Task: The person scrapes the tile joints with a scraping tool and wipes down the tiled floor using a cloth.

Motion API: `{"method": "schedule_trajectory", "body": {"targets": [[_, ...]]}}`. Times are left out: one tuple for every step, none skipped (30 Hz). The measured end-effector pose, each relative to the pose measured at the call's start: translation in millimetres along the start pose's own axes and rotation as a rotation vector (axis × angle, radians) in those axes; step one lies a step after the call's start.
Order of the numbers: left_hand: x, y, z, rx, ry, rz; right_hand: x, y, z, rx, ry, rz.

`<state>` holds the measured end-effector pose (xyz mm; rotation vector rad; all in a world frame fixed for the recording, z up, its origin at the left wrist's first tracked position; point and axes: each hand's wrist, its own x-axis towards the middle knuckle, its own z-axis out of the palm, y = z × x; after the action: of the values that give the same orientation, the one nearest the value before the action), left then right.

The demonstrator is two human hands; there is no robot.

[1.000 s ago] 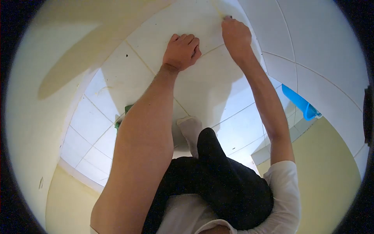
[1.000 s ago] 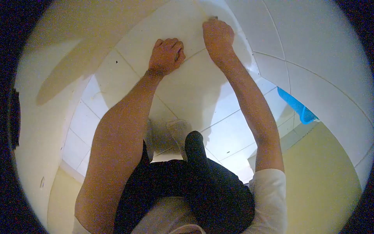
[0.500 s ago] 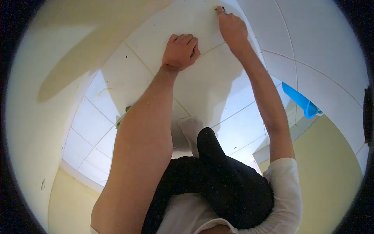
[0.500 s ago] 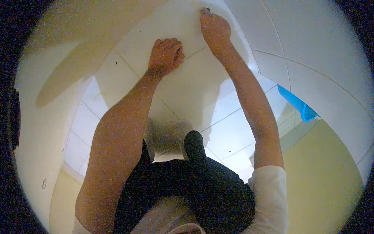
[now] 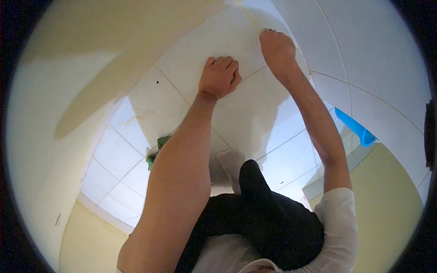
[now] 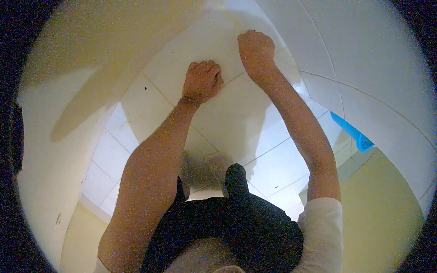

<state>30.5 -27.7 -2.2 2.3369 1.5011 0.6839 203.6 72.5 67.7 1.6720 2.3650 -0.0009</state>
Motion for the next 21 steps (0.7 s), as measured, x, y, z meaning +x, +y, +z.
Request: {"method": "schedule_trajectory", "body": {"targets": [[0.6,0.4,-1.1,0.005,-0.008,-0.005,0.2,-3.0,-1.4,-0.007,0.03,-0.013],[-0.8,4.1,-1.3,0.004,-0.019,-0.007,-3.5,-3.3,-1.6,-0.016,0.056,-0.021],[-0.8,5.4,0.5,-0.009,-0.008,0.004,-4.3,0.6,-1.8,-0.015,0.042,-0.02],[-2.0,5.0,1.1,-0.016,0.005,0.011,-2.8,3.4,-1.7,-0.013,0.032,-0.026],[-2.3,2.0,1.1,-0.017,0.02,0.015,1.8,3.7,-1.1,-0.008,0.027,-0.036],[0.3,-0.6,-0.9,-0.011,0.003,0.005,8.8,2.3,2.8,0.002,0.062,-0.04],[1.1,-0.4,-2.8,-0.011,-0.021,-0.007,12.9,0.4,8.6,0.012,0.087,-0.042],[-0.5,4.5,-2.9,-0.021,-0.051,-0.016,9.1,1.8,13.6,0.019,0.103,-0.036],[-0.2,7.4,-0.1,-0.023,-0.032,-0.006,6.6,6.1,12.2,0.016,0.087,-0.032],[0.2,6.2,1.7,-0.016,-0.009,-0.001,9.3,8.2,9.8,0.015,0.079,-0.035],[-1.0,3.4,2.1,-0.006,0.012,0.0,12.0,7.3,9.0,0.018,0.068,-0.043],[-0.4,1.3,0.5,0.006,0.0,-0.001,15.2,5.3,11.0,0.03,0.101,-0.041],[-0.3,1.2,-1.0,0.014,-0.013,-0.004,17.8,3.1,14.0,0.04,0.128,-0.038],[-0.9,4.5,-1.0,0.015,-0.029,-0.005,16.1,4.1,16.2,0.047,0.151,-0.033],[-0.5,7.3,0.9,0.007,-0.019,0.002,13.5,7.5,14.4,0.052,0.136,-0.032],[0.6,6.2,1.8,0.009,-0.004,0.008,15.4,8.8,12.3,0.06,0.131,-0.036],[-0.4,3.4,1.4,0.015,0.006,0.008,18.0,6.0,11.0,0.074,0.124,-0.046],[1.2,0.9,-1.0,0.016,-0.016,-0.002,22.3,1.2,9.5,0.051,0.13,-0.067],[1.1,1.5,-3.5,0.012,-0.045,-0.013,23.6,-5.0,8.2,0.03,0.129,-0.086],[-0.4,4.8,-4.8,0.001,-0.076,-0.023,21.5,-9.8,7.4,0.006,0.123,-0.101],[-0.5,6.4,-1.2,-0.007,-0.036,-0.003,21.8,-13.4,6.2,0.028,0.132,-0.067]]}}
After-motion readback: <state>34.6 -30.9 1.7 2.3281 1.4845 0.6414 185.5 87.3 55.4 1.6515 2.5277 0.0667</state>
